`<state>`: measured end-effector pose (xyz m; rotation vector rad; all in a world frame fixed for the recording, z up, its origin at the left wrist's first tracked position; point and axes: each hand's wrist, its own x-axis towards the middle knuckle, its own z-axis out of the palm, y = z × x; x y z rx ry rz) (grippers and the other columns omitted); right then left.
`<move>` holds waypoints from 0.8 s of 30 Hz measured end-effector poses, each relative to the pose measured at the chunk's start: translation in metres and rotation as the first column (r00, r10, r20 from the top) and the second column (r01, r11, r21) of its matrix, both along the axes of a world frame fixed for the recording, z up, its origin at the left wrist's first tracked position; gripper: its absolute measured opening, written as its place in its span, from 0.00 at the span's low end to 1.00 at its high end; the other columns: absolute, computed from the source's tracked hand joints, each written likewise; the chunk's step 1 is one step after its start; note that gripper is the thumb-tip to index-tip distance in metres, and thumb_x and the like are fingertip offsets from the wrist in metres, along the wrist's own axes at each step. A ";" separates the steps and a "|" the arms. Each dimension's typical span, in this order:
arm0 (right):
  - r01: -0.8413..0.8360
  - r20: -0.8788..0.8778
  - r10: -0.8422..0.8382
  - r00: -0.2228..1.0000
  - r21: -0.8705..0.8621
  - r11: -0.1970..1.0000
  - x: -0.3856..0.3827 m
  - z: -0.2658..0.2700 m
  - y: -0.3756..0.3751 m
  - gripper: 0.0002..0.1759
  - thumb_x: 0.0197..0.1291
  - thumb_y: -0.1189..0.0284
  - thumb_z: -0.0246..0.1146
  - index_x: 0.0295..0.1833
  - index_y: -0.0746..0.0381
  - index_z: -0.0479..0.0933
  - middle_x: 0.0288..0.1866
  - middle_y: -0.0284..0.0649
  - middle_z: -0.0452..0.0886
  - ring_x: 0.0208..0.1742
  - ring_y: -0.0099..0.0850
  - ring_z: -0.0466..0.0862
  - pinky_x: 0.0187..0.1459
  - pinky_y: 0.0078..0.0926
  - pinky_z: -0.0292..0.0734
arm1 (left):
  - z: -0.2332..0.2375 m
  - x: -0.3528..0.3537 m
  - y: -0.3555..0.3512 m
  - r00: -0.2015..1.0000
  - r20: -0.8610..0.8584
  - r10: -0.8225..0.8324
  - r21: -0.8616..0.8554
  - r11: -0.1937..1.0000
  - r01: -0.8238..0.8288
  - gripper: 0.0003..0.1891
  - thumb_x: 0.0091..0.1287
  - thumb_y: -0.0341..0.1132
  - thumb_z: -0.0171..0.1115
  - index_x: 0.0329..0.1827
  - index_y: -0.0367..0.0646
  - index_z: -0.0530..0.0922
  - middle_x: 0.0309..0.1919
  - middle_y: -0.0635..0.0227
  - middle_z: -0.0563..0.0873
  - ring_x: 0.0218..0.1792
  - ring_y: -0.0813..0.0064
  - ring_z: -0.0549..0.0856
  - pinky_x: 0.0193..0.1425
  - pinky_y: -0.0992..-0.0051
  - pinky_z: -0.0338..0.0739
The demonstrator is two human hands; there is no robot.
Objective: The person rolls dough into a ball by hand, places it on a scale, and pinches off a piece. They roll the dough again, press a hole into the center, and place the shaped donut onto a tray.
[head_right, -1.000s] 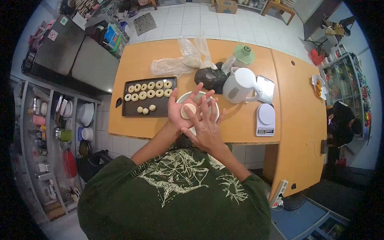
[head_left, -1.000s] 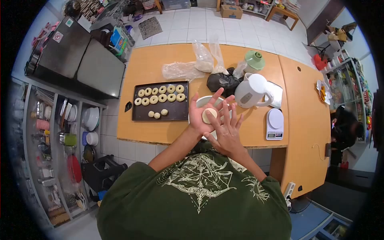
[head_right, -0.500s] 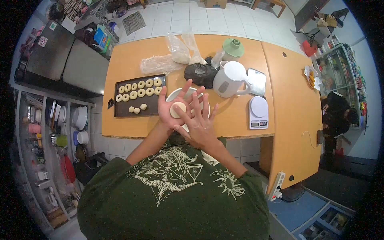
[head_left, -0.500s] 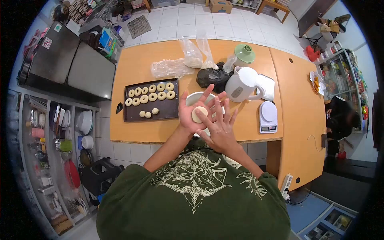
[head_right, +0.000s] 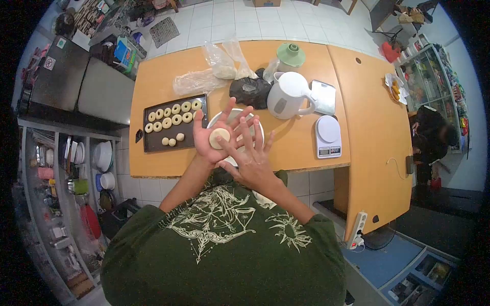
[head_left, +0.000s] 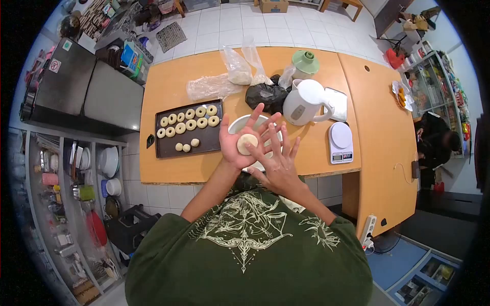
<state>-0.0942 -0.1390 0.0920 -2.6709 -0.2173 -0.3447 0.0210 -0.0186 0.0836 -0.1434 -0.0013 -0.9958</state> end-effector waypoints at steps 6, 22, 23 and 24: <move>0.005 0.022 -0.004 1.000 -0.014 1.000 -0.005 0.004 -0.008 0.34 0.65 0.39 0.62 0.74 0.37 0.74 0.87 0.55 0.43 0.85 0.65 0.39 0.70 0.85 0.30 | -0.005 -0.002 -0.003 0.994 0.102 -0.032 -0.013 0.999 0.033 0.51 0.64 0.81 0.41 0.84 0.57 0.57 0.83 0.47 0.51 0.82 0.42 0.53 0.81 0.37 0.51; 0.044 -0.090 -0.052 0.995 -0.080 0.996 0.002 0.020 -0.006 0.34 0.66 0.44 0.62 0.77 0.37 0.70 0.88 0.54 0.39 0.85 0.64 0.36 0.70 0.85 0.30 | -0.012 -0.009 -0.005 0.988 0.045 -0.146 0.001 0.989 0.146 0.51 0.66 0.79 0.41 0.86 0.59 0.51 0.81 0.48 0.58 0.79 0.45 0.63 0.81 0.46 0.59; 0.044 -0.089 -0.051 0.995 -0.079 0.996 0.003 0.021 -0.004 0.34 0.66 0.44 0.62 0.77 0.37 0.70 0.88 0.54 0.39 0.85 0.64 0.36 0.70 0.85 0.30 | -0.009 -0.011 -0.007 0.988 0.046 -0.145 0.003 0.989 0.145 0.51 0.66 0.79 0.41 0.86 0.59 0.51 0.81 0.48 0.58 0.79 0.45 0.63 0.81 0.46 0.59; 0.046 -0.069 -0.049 0.996 -0.051 0.998 0.003 0.021 0.000 0.33 0.67 0.43 0.62 0.76 0.37 0.71 0.87 0.55 0.42 0.85 0.64 0.39 0.69 0.86 0.31 | -0.005 -0.015 -0.010 0.984 0.127 -0.128 0.071 0.990 0.119 0.51 0.66 0.79 0.42 0.86 0.59 0.51 0.81 0.48 0.58 0.79 0.45 0.63 0.81 0.47 0.59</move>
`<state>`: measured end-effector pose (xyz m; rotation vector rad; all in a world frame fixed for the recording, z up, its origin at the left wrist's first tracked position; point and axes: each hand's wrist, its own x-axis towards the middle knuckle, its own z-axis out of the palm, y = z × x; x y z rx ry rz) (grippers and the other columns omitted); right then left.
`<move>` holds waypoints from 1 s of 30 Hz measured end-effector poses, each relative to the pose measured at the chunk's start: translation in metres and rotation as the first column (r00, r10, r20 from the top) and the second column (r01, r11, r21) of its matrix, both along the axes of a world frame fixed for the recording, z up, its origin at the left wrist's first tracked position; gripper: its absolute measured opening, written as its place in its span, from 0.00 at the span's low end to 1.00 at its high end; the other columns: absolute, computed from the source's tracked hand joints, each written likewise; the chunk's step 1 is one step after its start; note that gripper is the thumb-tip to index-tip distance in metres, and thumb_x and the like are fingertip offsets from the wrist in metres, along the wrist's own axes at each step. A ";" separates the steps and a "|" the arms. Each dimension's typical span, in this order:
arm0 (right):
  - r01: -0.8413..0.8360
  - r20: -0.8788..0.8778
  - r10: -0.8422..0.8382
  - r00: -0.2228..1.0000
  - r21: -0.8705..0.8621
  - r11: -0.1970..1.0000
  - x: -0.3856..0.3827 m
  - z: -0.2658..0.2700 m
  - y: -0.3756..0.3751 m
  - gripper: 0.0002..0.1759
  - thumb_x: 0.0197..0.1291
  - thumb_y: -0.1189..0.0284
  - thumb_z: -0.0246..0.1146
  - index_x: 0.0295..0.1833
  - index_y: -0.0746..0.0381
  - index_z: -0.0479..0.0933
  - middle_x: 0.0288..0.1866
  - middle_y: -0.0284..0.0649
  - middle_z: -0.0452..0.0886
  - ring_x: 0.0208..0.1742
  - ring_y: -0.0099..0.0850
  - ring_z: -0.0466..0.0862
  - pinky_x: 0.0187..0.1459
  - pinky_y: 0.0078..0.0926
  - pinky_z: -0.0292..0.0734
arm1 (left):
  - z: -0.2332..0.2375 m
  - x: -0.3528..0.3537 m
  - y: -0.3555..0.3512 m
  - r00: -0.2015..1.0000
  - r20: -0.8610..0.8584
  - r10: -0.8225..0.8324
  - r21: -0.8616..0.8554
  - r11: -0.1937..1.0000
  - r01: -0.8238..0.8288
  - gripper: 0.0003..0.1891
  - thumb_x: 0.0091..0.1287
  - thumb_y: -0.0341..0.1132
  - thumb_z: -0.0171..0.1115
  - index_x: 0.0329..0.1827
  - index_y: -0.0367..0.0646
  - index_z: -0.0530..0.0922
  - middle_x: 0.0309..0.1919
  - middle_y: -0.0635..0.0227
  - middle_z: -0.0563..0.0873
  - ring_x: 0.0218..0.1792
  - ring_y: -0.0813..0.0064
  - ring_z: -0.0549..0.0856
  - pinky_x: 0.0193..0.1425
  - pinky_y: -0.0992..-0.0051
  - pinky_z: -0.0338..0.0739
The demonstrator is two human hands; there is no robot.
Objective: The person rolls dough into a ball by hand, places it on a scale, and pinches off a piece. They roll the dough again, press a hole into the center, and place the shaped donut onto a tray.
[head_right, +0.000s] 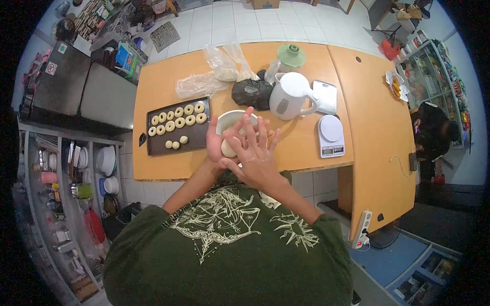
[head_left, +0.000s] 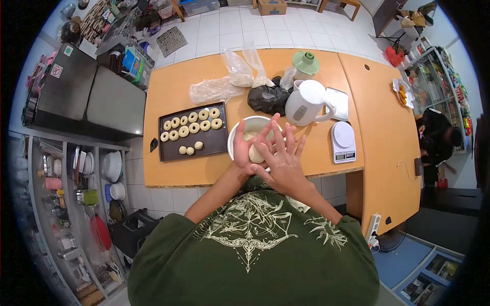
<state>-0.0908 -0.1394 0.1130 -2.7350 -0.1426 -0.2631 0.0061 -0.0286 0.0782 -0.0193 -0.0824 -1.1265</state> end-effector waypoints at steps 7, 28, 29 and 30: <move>0.003 0.019 -0.003 1.000 0.007 1.000 0.004 0.006 0.001 0.30 0.67 0.42 0.61 0.72 0.37 0.74 0.87 0.54 0.46 0.85 0.65 0.40 0.68 0.88 0.32 | -0.007 0.005 0.005 0.987 -0.156 0.031 -0.080 0.996 -0.044 0.50 0.68 0.77 0.39 0.86 0.57 0.48 0.82 0.44 0.55 0.80 0.35 0.55 0.81 0.40 0.54; -0.110 -0.014 0.111 0.994 0.066 0.992 0.002 -0.004 0.012 0.33 0.64 0.42 0.65 0.74 0.34 0.74 0.87 0.53 0.40 0.85 0.64 0.34 0.71 0.83 0.33 | -0.002 0.020 0.019 0.977 -0.108 0.183 -0.030 0.982 -0.188 0.51 0.64 0.82 0.38 0.84 0.60 0.58 0.83 0.50 0.54 0.82 0.43 0.51 0.81 0.36 0.49; -0.111 -0.015 0.112 0.994 0.066 0.992 0.002 -0.006 0.012 0.33 0.64 0.42 0.65 0.74 0.34 0.74 0.87 0.53 0.40 0.85 0.64 0.34 0.71 0.83 0.33 | -0.002 0.020 0.020 0.977 -0.109 0.184 -0.030 0.982 -0.188 0.51 0.64 0.82 0.38 0.84 0.60 0.58 0.83 0.50 0.54 0.82 0.43 0.51 0.81 0.36 0.49; -0.089 -0.005 0.090 0.996 0.055 0.994 0.001 -0.011 0.012 0.33 0.64 0.42 0.64 0.74 0.34 0.74 0.87 0.54 0.41 0.85 0.65 0.34 0.71 0.84 0.33 | -0.003 0.019 0.019 0.983 -0.063 0.173 -0.070 0.982 -0.177 0.51 0.64 0.82 0.38 0.84 0.61 0.57 0.83 0.50 0.53 0.83 0.43 0.51 0.81 0.35 0.48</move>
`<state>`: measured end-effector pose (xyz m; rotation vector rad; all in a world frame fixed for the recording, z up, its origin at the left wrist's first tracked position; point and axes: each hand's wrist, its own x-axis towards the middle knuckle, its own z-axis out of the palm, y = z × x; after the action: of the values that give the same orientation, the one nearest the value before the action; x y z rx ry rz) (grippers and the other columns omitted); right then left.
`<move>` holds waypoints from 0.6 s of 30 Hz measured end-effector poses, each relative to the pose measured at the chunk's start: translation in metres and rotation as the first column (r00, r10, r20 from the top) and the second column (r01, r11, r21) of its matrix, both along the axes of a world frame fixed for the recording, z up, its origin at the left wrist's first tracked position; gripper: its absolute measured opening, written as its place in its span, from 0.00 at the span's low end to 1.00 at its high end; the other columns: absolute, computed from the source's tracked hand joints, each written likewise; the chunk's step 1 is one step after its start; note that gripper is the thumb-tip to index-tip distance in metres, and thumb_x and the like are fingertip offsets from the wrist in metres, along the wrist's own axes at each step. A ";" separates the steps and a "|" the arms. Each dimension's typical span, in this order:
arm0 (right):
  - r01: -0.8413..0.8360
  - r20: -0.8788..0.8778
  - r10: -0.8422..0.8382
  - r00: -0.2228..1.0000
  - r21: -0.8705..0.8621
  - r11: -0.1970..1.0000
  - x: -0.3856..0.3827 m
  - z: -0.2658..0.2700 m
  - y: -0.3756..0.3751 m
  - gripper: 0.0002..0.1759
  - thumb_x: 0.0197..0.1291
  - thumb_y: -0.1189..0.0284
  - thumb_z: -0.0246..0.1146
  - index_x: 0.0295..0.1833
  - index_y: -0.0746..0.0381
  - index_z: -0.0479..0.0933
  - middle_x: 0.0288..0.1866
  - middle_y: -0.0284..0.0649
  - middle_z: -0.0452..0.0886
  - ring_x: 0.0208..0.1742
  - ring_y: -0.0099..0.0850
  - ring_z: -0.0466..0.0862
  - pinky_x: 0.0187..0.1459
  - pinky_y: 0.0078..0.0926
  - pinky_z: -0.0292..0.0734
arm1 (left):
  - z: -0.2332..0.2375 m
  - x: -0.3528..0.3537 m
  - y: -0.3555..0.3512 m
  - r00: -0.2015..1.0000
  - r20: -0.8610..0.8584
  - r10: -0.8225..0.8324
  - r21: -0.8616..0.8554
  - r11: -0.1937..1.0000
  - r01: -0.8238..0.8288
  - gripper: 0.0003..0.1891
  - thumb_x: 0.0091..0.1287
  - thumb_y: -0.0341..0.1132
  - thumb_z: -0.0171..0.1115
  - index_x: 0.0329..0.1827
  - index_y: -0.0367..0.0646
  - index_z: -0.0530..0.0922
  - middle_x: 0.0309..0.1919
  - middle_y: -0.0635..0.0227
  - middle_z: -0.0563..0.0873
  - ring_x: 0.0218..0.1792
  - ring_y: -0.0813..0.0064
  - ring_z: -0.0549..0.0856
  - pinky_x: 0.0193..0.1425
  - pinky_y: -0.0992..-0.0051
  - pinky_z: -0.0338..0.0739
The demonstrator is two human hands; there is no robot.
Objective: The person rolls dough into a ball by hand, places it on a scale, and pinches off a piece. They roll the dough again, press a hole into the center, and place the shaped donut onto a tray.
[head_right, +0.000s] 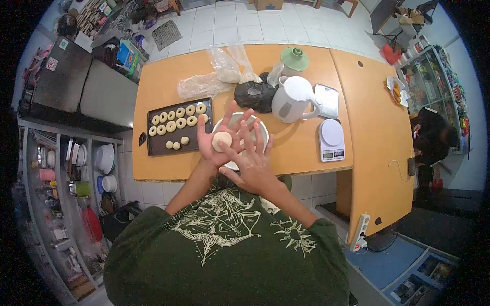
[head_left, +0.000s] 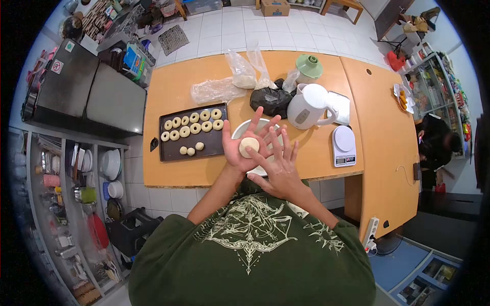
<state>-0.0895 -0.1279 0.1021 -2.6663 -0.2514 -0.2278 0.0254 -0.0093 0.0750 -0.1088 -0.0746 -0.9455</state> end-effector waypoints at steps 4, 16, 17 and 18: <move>0.020 -0.016 -0.021 1.000 -0.048 0.999 -0.001 -0.001 -0.001 0.34 0.64 0.41 0.63 0.75 0.36 0.73 0.87 0.56 0.40 0.85 0.65 0.34 0.70 0.84 0.34 | 0.004 -0.001 0.000 1.000 0.021 -0.006 0.007 1.000 0.006 0.51 0.63 0.83 0.37 0.85 0.63 0.55 0.84 0.50 0.51 0.83 0.44 0.49 0.80 0.31 0.45; 0.072 0.009 -0.072 0.997 -0.018 0.997 -0.005 0.010 -0.010 0.40 0.64 0.39 0.63 0.78 0.41 0.68 0.87 0.56 0.41 0.85 0.65 0.38 0.69 0.86 0.34 | 0.007 -0.004 -0.005 0.998 0.008 -0.054 0.035 0.998 0.054 0.54 0.61 0.85 0.38 0.86 0.64 0.52 0.84 0.47 0.46 0.83 0.42 0.49 0.79 0.30 0.47; 0.074 0.010 -0.074 0.997 -0.018 0.997 -0.004 0.009 -0.010 0.40 0.64 0.39 0.63 0.78 0.41 0.68 0.87 0.56 0.41 0.85 0.65 0.38 0.69 0.86 0.34 | 0.008 -0.003 -0.006 0.998 0.009 -0.056 0.035 0.998 0.056 0.54 0.61 0.85 0.38 0.86 0.64 0.52 0.84 0.47 0.46 0.83 0.42 0.49 0.79 0.30 0.47; 0.091 -0.015 -0.091 0.996 -0.020 0.996 -0.003 0.008 -0.009 0.40 0.64 0.39 0.63 0.78 0.42 0.68 0.87 0.56 0.41 0.85 0.65 0.38 0.70 0.86 0.34 | 0.008 -0.003 -0.007 0.997 0.029 -0.069 0.040 0.997 0.068 0.54 0.60 0.85 0.38 0.86 0.63 0.51 0.84 0.47 0.47 0.83 0.42 0.49 0.79 0.30 0.48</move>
<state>-0.0922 -0.1365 0.1103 -2.7008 -0.1278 -0.2341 0.0222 -0.0158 0.0826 -0.0609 -0.0810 -1.0171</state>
